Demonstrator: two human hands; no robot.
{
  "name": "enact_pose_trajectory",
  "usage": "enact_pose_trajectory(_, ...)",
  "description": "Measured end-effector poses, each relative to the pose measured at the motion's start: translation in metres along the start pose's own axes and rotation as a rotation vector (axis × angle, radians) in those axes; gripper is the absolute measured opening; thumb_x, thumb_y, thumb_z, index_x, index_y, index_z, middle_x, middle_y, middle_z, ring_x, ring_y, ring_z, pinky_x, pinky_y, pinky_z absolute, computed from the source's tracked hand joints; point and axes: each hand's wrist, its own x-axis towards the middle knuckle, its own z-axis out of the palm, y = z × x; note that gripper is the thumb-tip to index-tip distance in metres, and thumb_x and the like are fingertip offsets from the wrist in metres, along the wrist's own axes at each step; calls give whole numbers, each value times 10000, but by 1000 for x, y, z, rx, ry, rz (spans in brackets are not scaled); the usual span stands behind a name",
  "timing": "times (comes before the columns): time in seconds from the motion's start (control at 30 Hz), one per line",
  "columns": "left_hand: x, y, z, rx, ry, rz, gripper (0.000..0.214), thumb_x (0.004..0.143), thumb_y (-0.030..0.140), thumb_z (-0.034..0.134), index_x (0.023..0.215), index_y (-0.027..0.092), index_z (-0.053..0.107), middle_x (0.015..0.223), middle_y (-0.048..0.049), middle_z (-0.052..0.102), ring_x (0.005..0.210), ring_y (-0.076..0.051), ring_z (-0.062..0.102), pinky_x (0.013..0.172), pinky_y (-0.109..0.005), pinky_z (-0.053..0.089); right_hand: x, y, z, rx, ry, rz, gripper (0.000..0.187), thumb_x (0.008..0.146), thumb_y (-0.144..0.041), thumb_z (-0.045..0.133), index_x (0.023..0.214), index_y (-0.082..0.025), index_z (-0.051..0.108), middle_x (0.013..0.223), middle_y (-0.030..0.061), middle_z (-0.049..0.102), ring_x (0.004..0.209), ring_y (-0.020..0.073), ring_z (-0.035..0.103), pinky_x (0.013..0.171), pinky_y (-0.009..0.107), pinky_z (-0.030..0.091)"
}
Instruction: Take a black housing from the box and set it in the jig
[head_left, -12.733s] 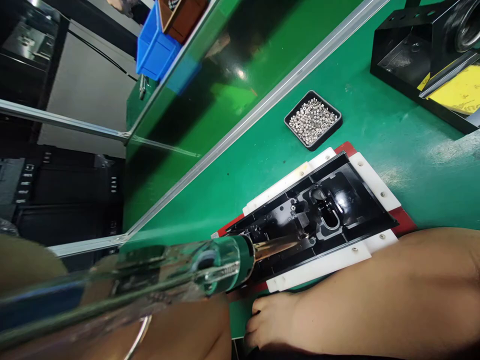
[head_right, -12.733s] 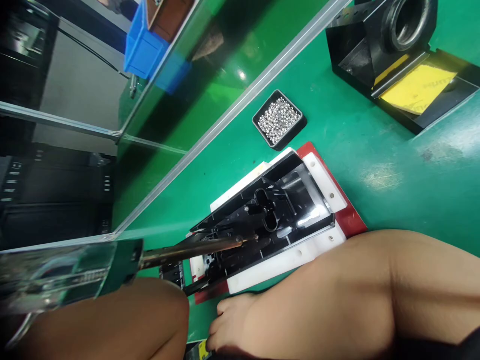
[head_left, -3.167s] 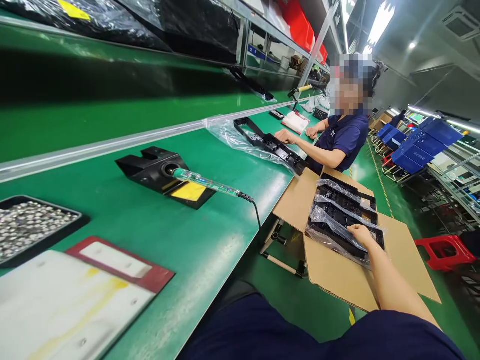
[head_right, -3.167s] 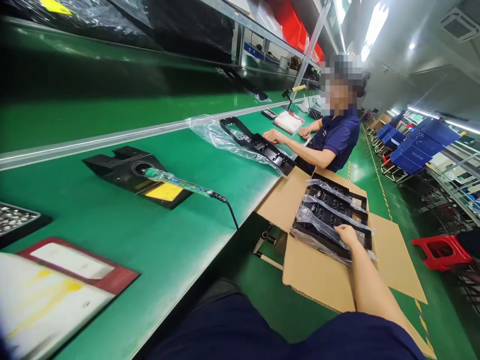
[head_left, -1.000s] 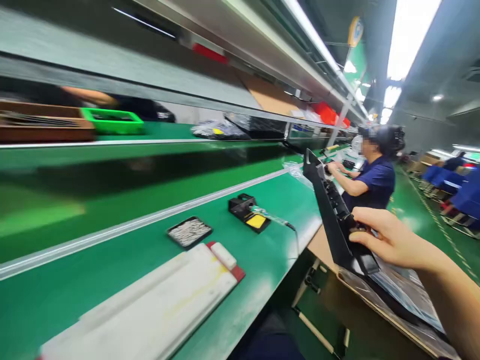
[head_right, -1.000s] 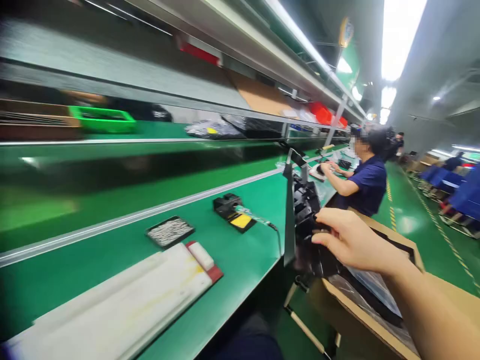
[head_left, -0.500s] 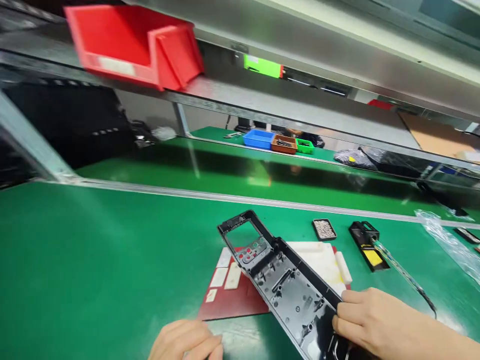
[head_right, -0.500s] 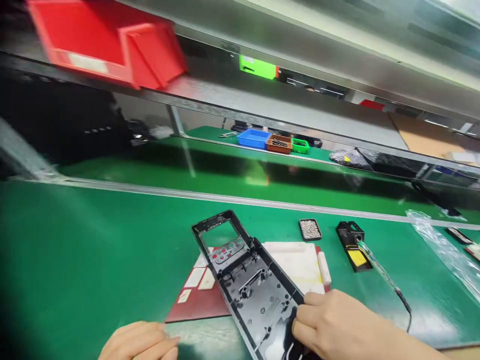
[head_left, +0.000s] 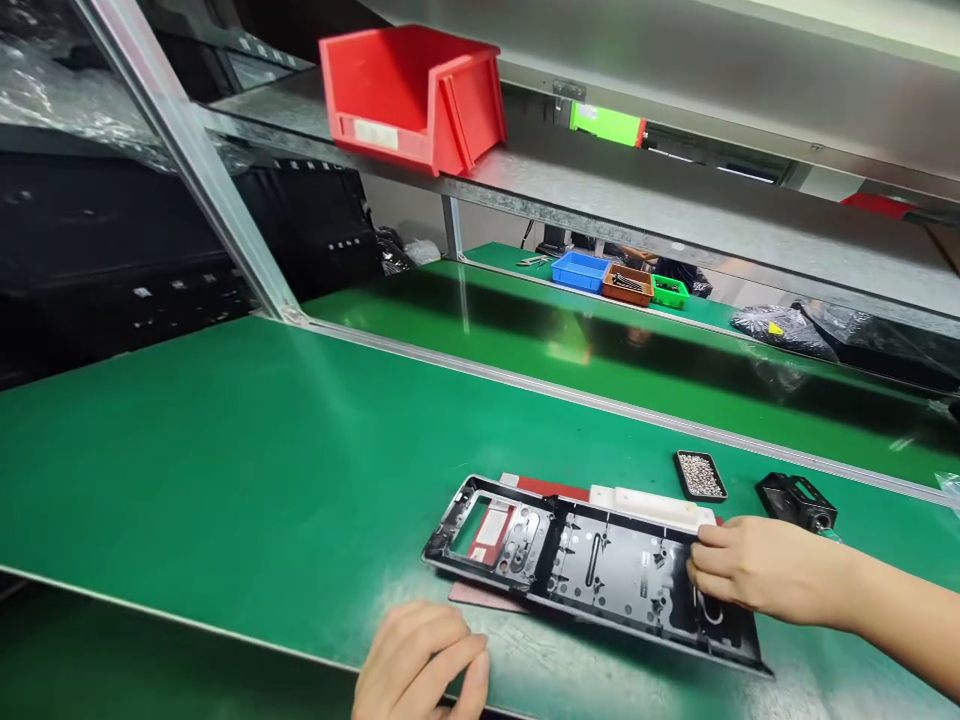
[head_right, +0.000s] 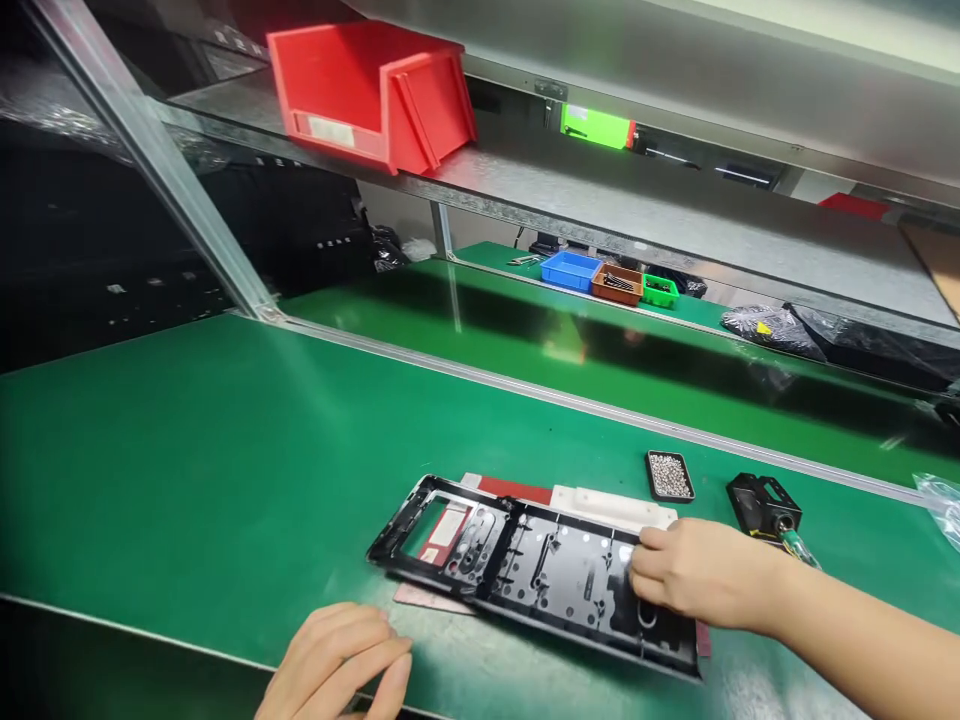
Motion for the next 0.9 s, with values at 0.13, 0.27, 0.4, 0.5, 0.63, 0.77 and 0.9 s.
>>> enact_pose_trajectory(0.13, 0, -1, 2, 1, -25, -3, 160, 836, -30, 581, 829, 120, 637, 783, -38, 592, 815, -129, 549, 799, -290, 447, -7, 20, 5, 34, 0, 3, 259, 1002, -88, 337, 953, -93, 592, 938, 98, 503, 782, 223, 459, 613, 374, 420)
enact_pose_trajectory(0.27, 4, 0, 6, -21, -42, 5, 161, 828, -32, 572, 826, 118, 629, 787, -39, 595, 826, -131, 548, 805, -288, 450, -13, 27, 19, 73, -13, 38, 282, 1007, -76, 336, 1051, -87, 614, 949, 92, 519, 787, 222, 484, 654, 379, 456)
enact_pose_trajectory(0.4, 9, 5, 14, -58, -81, -8, 157, 830, -21, 563, 830, 120, 631, 794, -40, 593, 830, -135, 536, 822, -292, 441, -17, 26, 32, 97, -21, 88, 255, 993, -63, 398, 1122, -95, 615, 919, 76, 514, 760, 216, 486, 640, 376, 460)
enact_pose_trajectory(0.5, 13, 11, 23, -82, -120, -20, 144, 839, -7, 565, 844, 122, 631, 810, -46, 594, 841, -148, 520, 827, -301, 420, -23, 25, 39, 108, -11, 109, 278, 983, -49, 398, 1152, -87, 615, 915, 78, 511, 761, 213, 493, 638, 366, 467)
enact_pose_trajectory(0.63, 23, 19, 40, -136, -153, 12, 139, 849, 7, 562, 899, 114, 636, 853, -54, 604, 868, -164, 511, 843, -322, 400, -27, 30, 49, 83, 26, 108, 314, 1005, -64, 345, 1157, -76, 620, 899, 86, 510, 748, 212, 491, 629, 361, 466)
enact_pose_trajectory(0.77, 38, 28, 60, -170, -239, 79, 125, 868, 50, 566, 948, 115, 637, 912, -55, 608, 881, -171, 508, 842, -338, 373, -17, 32, 53, 63, -7, 139, 233, 1034, -114, 414, 1087, -96, 640, 904, 75, 519, 747, 199, 495, 630, 348, 434)
enact_pose_trajectory(0.9, 48, 37, 84, -165, -315, 94, 142, 935, 122, 516, 1011, 128, 635, 1037, -53, 629, 982, -192, 529, 924, -353, 352, -7, 19, 43, 112, -94, 264, 117, 1016, -110, 509, 1048, -120, 622, 892, 43, 529, 751, 185, 495, 608, 319, 393)
